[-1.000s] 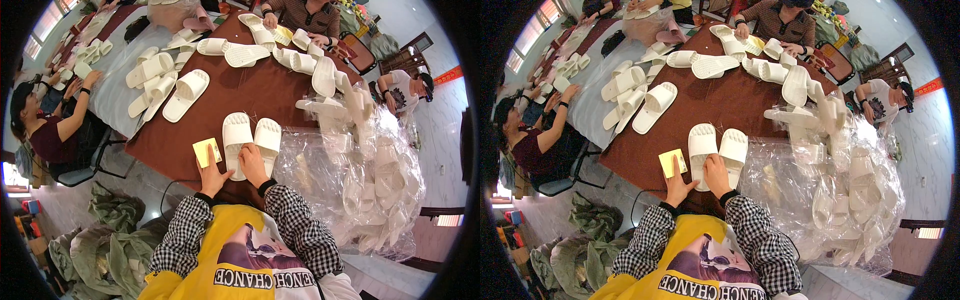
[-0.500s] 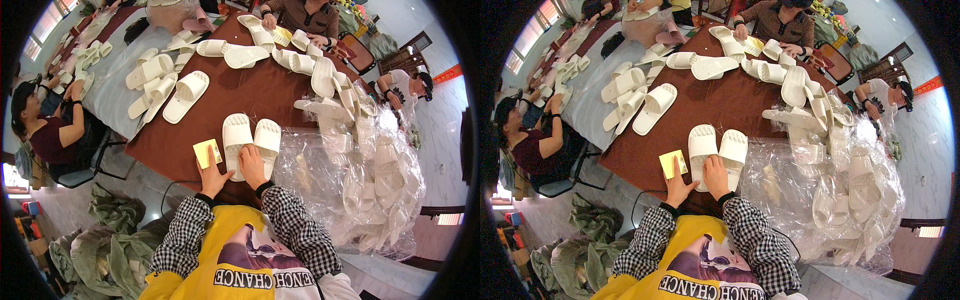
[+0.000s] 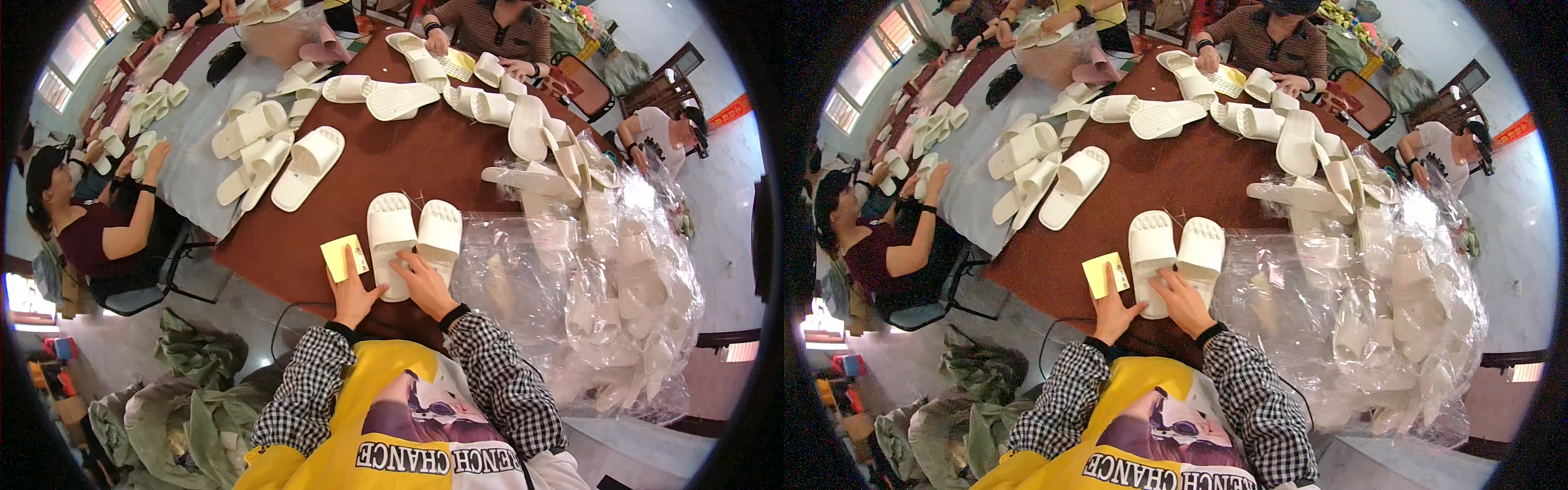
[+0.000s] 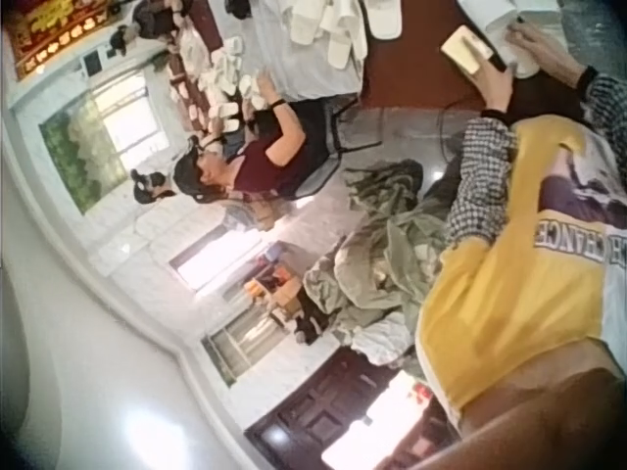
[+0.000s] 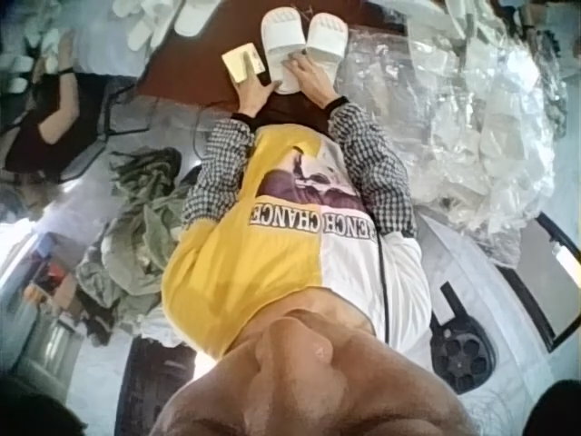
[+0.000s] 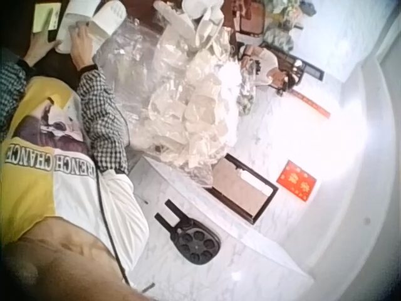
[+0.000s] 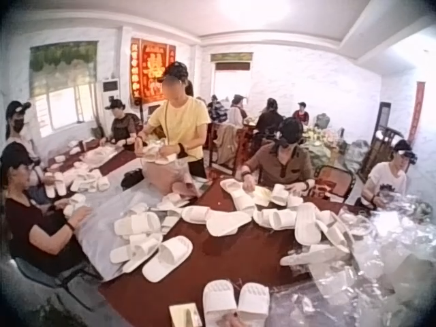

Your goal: Putting yellow labels into white slippers and putting them into plastic bags for final packaging.

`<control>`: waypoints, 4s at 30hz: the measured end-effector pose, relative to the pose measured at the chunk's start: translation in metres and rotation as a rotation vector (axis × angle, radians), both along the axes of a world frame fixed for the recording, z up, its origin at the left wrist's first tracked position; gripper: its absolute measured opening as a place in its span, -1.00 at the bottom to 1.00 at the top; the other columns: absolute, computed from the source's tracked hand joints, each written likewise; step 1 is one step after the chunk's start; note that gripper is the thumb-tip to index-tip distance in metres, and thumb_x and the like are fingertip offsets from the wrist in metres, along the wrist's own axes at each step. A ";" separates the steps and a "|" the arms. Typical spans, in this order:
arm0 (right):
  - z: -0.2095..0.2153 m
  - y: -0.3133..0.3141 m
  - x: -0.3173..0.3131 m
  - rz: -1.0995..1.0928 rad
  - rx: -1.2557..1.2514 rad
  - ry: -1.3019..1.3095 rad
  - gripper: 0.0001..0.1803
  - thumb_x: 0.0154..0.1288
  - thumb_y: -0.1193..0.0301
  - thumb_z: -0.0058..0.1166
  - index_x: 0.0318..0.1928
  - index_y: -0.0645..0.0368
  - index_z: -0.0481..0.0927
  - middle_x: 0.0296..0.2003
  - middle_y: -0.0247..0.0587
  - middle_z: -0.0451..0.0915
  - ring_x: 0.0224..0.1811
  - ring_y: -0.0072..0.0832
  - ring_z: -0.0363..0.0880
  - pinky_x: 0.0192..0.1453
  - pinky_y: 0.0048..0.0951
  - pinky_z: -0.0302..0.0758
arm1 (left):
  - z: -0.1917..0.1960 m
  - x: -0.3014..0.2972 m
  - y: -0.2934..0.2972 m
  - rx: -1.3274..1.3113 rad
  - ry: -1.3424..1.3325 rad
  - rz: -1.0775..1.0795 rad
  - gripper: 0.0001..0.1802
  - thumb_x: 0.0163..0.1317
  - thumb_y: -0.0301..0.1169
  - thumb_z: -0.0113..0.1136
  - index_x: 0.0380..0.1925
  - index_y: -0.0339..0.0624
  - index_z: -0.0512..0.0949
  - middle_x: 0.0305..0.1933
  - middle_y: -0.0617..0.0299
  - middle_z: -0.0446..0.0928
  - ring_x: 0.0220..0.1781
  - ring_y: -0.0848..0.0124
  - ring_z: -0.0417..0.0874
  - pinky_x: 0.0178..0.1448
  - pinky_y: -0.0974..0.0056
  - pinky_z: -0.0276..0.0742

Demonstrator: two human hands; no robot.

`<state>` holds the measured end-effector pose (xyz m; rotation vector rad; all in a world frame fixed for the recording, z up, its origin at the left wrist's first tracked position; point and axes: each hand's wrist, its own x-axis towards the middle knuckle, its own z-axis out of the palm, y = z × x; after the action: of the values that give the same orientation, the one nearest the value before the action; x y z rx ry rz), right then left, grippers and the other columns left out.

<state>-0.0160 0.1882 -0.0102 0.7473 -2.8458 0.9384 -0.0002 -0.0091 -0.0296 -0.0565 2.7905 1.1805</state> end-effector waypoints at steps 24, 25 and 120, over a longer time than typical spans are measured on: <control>-0.005 0.000 0.020 -0.005 0.091 0.086 -0.44 0.20 0.56 -0.15 0.27 0.30 0.34 0.29 0.05 0.30 0.35 -0.11 0.30 0.36 -0.25 0.34 | -0.011 0.000 0.000 0.016 -0.035 -0.009 0.37 -0.09 -0.10 0.51 0.49 -0.18 -0.31 0.40 -0.25 0.20 0.47 -0.08 0.14 0.55 -0.07 -0.33; -0.007 0.000 0.020 -0.007 0.071 0.089 -0.44 0.20 0.56 -0.15 0.27 0.30 0.34 0.29 0.06 0.30 0.35 -0.12 0.30 0.36 -0.25 0.34 | -0.011 -0.001 0.001 0.012 -0.024 -0.005 0.37 -0.09 -0.11 0.51 0.49 -0.18 -0.32 0.40 -0.25 0.19 0.47 -0.08 0.14 0.55 -0.07 -0.32; 0.143 0.307 0.044 -0.724 -0.340 -0.385 -0.25 0.29 0.45 0.16 0.46 0.03 0.18 -0.29 -0.25 0.64 -0.30 -0.64 0.55 -0.13 -0.55 0.47 | -0.013 -0.077 0.185 0.132 0.153 -0.802 0.38 -0.21 -0.38 0.58 0.50 -0.11 -0.23 0.34 -0.31 0.24 0.34 -0.21 0.29 0.41 0.05 0.25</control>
<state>0.0276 0.4956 0.1326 -0.5193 -2.7407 1.4507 -0.0772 0.1756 -0.0430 1.0829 2.3996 1.1440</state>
